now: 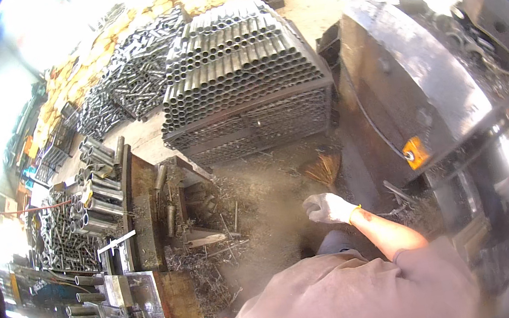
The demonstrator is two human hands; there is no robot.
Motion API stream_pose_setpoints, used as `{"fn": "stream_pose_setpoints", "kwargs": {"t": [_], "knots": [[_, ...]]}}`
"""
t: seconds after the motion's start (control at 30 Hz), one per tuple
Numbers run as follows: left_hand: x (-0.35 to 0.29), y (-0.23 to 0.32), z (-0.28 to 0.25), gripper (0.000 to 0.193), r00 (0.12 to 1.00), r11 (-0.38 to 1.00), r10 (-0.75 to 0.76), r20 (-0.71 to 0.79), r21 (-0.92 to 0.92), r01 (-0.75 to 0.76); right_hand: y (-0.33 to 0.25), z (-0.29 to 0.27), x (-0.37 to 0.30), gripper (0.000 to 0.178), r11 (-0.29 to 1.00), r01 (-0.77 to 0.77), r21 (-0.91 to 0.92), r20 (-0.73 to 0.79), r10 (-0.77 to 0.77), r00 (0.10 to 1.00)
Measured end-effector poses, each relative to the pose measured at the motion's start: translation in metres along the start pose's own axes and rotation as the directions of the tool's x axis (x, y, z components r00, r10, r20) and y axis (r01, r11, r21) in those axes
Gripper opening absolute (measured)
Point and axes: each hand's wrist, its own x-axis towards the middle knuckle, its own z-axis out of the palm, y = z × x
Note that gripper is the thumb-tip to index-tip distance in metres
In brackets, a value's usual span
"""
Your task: The person repeatedly loads hollow metal tubes into a lathe chuck, secures them, and removes them after processing. The person places finished tubes onto a nearby stack and continues the cycle with new tubes from a supply pile.
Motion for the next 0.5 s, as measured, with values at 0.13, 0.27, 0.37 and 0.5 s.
{"fn": "stream_pose_setpoints", "kwargs": {"t": [0.13,0.27,0.37,0.5], "knots": [[0.012,0.064,0.043,0.050,0.986,0.943,0.162,-0.032,-0.290,-0.165,-0.029,-0.019,0.097,0.070,0.995,0.016,-0.097,-0.107,-0.026,0.994],[0.025,0.135,0.050,0.053,0.960,0.862,0.260,-0.101,-0.424,-0.278,-0.070,-0.070,0.232,0.085,0.958,0.001,-0.288,-0.239,-0.073,0.968],[0.028,0.162,0.027,0.049,0.972,0.719,0.207,-0.107,-0.658,-0.225,-0.114,-0.122,0.351,0.094,0.924,-0.048,-0.379,-0.358,-0.099,0.928],[0.014,0.177,-0.014,0.040,0.994,0.824,0.096,-0.059,-0.555,-0.113,-0.177,-0.196,0.511,0.101,0.867,-0.119,-0.483,-0.463,-0.138,0.875]]}}
